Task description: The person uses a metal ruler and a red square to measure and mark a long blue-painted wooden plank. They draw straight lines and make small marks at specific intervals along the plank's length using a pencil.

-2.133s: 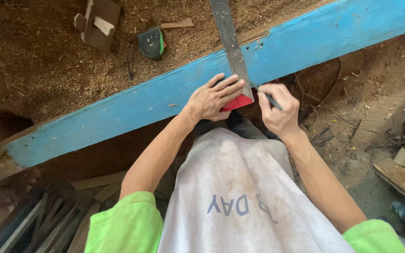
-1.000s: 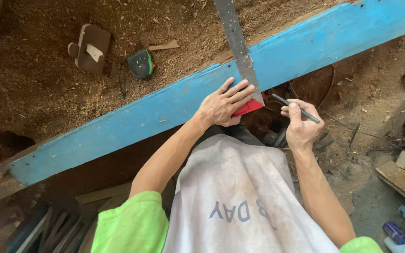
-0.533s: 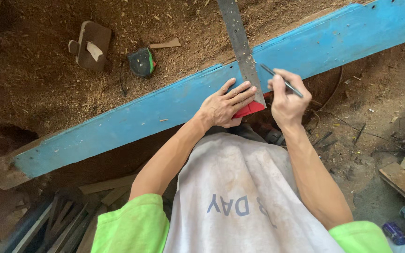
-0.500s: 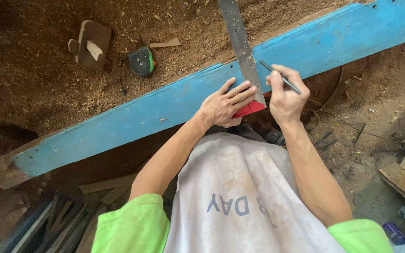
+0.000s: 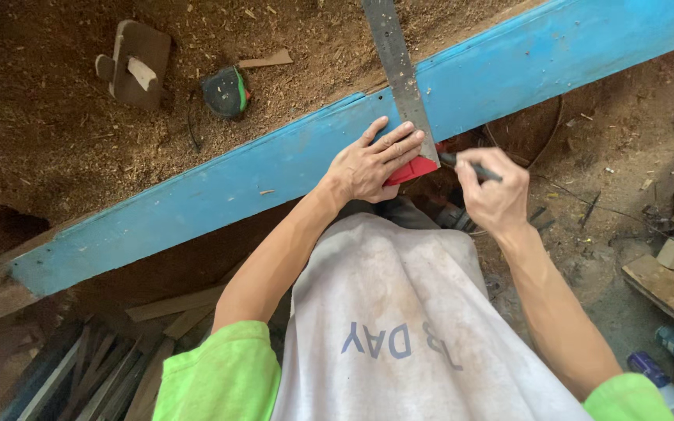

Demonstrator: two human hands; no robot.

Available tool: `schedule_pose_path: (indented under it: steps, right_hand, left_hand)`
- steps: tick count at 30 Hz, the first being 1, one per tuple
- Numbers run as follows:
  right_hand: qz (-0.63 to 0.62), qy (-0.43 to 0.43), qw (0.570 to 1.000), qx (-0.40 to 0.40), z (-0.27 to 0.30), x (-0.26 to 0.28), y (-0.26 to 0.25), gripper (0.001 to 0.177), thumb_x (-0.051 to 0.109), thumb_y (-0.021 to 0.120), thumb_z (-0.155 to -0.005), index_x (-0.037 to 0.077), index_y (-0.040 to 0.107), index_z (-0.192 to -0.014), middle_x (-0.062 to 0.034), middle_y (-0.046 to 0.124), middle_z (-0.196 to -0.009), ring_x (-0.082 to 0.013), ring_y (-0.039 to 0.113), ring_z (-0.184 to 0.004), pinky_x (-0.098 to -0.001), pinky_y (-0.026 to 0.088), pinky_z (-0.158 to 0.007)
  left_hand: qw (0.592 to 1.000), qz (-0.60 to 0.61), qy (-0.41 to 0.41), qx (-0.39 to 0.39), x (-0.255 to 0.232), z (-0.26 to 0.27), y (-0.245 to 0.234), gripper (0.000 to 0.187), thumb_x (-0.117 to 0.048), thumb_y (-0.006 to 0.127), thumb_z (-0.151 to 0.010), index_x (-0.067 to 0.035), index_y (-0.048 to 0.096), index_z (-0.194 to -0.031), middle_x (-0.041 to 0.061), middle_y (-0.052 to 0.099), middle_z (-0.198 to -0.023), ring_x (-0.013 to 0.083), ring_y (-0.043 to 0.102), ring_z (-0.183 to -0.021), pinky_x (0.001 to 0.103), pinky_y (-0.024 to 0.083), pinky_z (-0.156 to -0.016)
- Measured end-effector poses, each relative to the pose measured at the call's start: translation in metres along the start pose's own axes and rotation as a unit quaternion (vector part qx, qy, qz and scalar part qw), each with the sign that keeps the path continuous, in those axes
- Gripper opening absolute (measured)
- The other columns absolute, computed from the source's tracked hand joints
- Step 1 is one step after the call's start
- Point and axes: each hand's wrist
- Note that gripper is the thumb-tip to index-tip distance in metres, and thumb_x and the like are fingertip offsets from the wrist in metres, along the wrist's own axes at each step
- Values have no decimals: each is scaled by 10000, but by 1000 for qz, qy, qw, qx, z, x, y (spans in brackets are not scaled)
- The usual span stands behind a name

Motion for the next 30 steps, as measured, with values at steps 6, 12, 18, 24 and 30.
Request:
schedule_pose_path:
  steps: [6,12,18,24,30]
  right_hand:
    - [-199,75,975,-71,0,-3,7,145,69,651,-1082,-43,690,-1164,-125,746,-999,-160,733,-903,-280,603,-818]
    - [-217,28,971,-95,-54,5,47,144,70,666,-1082,-40,690,-1171,-122,757,-984,-159,741,-884,-276,601,-798]
    - [-121,30,990,-65,-5,-8,24,126,88,679,-1060,-31,701,-1092,-137,764,-948,-155,759,-869,-291,601,-780]
    - [-144,190,968,-76,46,-47,6,223,162,654,-1025,-51,720,-1043,-142,753,-913,-169,724,-806,-293,589,-744]
    - [-183,139,962,-148,60,-71,15,420,277,500,-1146,-26,644,-894,-143,757,-967,-180,727,-820,-280,580,-759]
  left_hand:
    - [1000,29,-1,8,-5,3,0,947,-526,735,-792,-96,434,-1581,33,261,-1697,205,172,-1581,524,79,-1296]
    - [1000,14,1,20,1,-3,-2,966,-525,737,-770,-99,423,-1577,40,258,-1695,211,163,-1578,526,56,-1285]
    - [1000,11,6,8,1,-2,1,958,-523,732,-768,-88,437,-1568,46,253,-1699,209,143,-1580,520,45,-1287]
    - [994,-85,-71,-12,-27,-8,1,832,-398,725,-754,-81,494,-1487,85,337,-1638,249,238,-1536,555,172,-1234]
    - [927,165,-163,-295,-83,18,-16,535,-33,743,-780,-63,617,-1299,133,568,-1309,321,552,-1235,420,515,-1052]
Point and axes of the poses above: each hand's wrist, its own z-axis away from the middle knuckle, its own y-axis out of the palm, x = y × z
